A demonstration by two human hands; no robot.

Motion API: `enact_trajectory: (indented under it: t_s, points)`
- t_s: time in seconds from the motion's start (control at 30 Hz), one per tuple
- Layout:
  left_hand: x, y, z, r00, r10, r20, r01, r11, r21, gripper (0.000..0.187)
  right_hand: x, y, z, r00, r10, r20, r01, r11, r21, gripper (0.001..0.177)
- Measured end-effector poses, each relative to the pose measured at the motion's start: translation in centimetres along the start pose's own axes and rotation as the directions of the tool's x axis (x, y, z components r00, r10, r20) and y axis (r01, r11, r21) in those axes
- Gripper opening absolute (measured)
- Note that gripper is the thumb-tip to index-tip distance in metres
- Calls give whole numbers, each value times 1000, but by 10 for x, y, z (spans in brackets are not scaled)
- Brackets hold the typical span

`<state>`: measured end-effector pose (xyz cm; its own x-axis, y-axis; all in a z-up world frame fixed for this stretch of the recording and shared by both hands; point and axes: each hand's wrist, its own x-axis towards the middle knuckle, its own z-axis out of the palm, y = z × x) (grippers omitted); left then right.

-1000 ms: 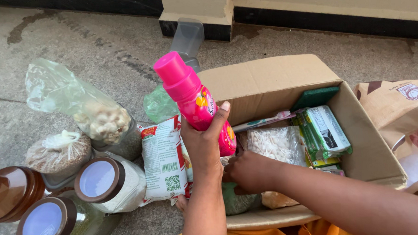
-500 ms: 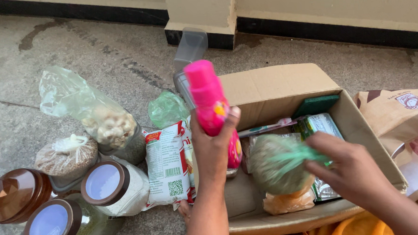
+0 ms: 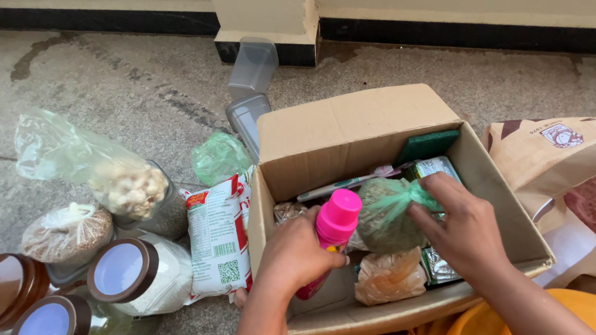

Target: The person packs various grocery and household items into a cardboard box. They place bags of grains, a green sponge, a pink bottle, a toothbrush, and packets of spices into the box, arranging them to fit.

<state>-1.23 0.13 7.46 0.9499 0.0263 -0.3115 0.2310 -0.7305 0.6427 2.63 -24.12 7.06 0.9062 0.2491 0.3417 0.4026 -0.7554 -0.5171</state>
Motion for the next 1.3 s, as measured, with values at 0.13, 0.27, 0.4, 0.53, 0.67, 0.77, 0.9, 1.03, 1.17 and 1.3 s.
enact_trajectory:
  t_s: [0.13, 0.27, 0.4, 0.53, 0.67, 0.77, 0.9, 1.03, 1.17, 1.3]
  points:
    - [-1, -1, 7, 995, -67, 76, 64, 997, 39, 79, -1, 2, 2, 998, -33, 47, 34, 999, -13, 30]
    - [2, -7, 11, 996, 32, 79, -14, 975, -222, 79, 2, 0, 0, 997, 39, 73, -40, 999, 4, 30]
    - [8, -18, 18, 986, 146, 76, -75, 808, -584, 85, 2, -1, -1, 998, 4, 59, -3, 1000, -17, 29]
    - [9, -19, 21, 991, 84, 108, -9, 828, -561, 80, 3, 1, -1, 996, 46, 76, -45, 999, -18, 30]
    - [8, -17, 22, 998, 48, 42, -30, 932, -360, 69, 3, 6, 2, 998, -59, 18, 59, 997, -55, 29]
    - [7, -15, 22, 995, 89, -45, -97, 967, -235, 70, 2, 10, 6, 998, -67, 2, 67, 996, -63, 30]
    - [7, -8, 19, 987, 90, -130, -105, 988, -111, 69, 2, 18, 12, 994, -104, -30, 100, 990, -95, 32]
    - [2, 0, 15, 980, 117, -158, -137, 983, -122, 63, 0, 13, 9, 998, -68, -2, 67, 991, -117, 32]
    - [0, 0, 14, 967, 198, -163, -221, 965, -142, 61, 1, 7, 7, 1000, -16, 22, 18, 994, -109, 32]
    - [-3, 1, 17, 964, 229, -132, -238, 970, -57, 58, 1, 8, 8, 1000, -24, 17, 25, 993, -114, 32]
